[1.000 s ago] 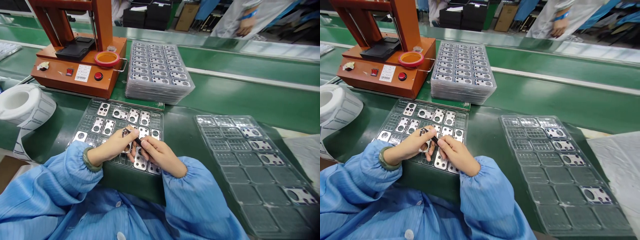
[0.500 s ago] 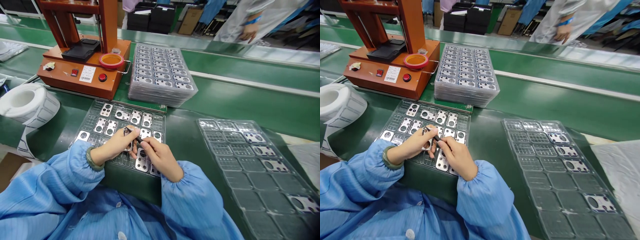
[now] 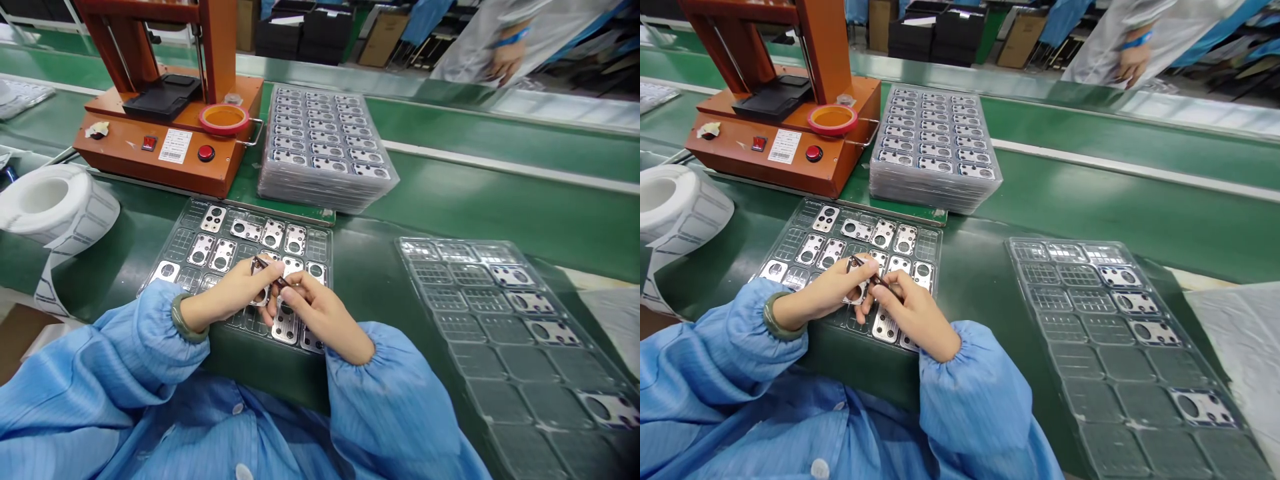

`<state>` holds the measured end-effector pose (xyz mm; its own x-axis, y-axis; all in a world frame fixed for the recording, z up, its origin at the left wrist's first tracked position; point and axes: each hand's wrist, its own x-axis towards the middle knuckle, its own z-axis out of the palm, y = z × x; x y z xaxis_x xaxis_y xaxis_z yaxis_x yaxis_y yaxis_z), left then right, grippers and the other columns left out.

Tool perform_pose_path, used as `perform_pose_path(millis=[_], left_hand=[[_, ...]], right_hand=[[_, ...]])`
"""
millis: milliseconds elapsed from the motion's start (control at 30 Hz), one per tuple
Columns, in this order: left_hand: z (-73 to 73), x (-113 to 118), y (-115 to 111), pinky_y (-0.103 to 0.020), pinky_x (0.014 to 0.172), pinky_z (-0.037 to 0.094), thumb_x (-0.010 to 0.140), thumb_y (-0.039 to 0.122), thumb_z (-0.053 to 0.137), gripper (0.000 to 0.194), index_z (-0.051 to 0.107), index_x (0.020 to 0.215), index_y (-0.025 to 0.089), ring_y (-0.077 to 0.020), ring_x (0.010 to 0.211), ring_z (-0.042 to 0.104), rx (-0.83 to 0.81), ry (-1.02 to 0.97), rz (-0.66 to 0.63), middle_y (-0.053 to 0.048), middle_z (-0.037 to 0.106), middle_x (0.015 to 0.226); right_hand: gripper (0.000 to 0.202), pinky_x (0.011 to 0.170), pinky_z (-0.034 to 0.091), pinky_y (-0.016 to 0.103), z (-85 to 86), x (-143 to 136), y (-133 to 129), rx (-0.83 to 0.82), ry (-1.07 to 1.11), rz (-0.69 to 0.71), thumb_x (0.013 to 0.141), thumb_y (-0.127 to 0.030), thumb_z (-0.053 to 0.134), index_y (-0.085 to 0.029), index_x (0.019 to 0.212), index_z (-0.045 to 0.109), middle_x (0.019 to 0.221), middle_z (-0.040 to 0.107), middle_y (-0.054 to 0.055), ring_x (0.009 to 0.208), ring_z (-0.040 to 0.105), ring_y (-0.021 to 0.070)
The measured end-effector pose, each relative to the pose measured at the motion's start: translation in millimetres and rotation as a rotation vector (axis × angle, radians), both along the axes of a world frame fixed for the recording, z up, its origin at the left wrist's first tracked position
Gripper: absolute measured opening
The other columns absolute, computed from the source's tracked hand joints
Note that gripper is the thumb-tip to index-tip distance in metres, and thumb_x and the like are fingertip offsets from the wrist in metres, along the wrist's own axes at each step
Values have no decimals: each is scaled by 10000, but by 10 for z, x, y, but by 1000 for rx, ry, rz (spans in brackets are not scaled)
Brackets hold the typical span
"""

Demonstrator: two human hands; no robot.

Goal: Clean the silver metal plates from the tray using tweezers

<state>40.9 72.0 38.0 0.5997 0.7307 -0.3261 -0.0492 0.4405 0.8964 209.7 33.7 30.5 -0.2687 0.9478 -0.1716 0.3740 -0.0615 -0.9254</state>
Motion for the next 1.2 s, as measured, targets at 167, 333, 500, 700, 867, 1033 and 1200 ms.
perform_pose_path(millis=[167,333,500,700,867,1033,1200], left_hand=[[19,-5,-1,-185,373,467,838,554,538,401,473,802,160,-112,369,571,18,20,-28,24,583,482],[22,-16,-2,-165,370,444,869,541,498,398,474,766,158,-116,386,596,30,8,-93,8,595,506],[31,-34,-4,-156,332,419,885,507,494,381,488,752,150,-117,379,588,-8,-52,-118,9,573,510],[51,-33,-11,-228,379,516,868,508,519,378,489,764,145,-121,401,585,-87,-63,-95,4,574,551],[66,-14,-19,-187,343,479,861,482,546,321,442,904,182,-105,387,573,-79,-112,-66,45,580,576],[57,-20,-5,-209,369,513,851,489,562,335,414,931,200,-107,412,579,-95,-108,-18,66,556,568],[58,-25,-4,-176,346,469,870,504,524,329,415,885,193,-99,378,566,-63,-71,-62,63,556,548]], right_hand=[[252,614,423,268,18,-5,5,120,-129,-38,899,-424,495,-204,806,574,667,607,-10,616,538,141],[352,573,416,256,102,41,8,92,-98,19,922,-448,430,-192,755,605,666,591,6,643,530,144],[424,457,336,234,94,61,-14,49,-30,-11,898,-551,438,-190,743,597,555,465,-19,543,450,123],[472,450,310,241,60,56,-18,0,9,-10,881,-616,432,-190,753,588,503,380,-51,472,350,106],[531,463,308,247,70,69,-3,-93,33,75,911,-627,352,-183,730,579,479,345,-60,458,329,101],[345,598,421,270,57,48,1,-3,-10,17,869,-538,516,-200,828,570,679,579,-4,628,521,142],[288,601,434,274,54,60,-1,44,-43,17,879,-470,520,-196,838,601,715,620,12,634,534,147]])
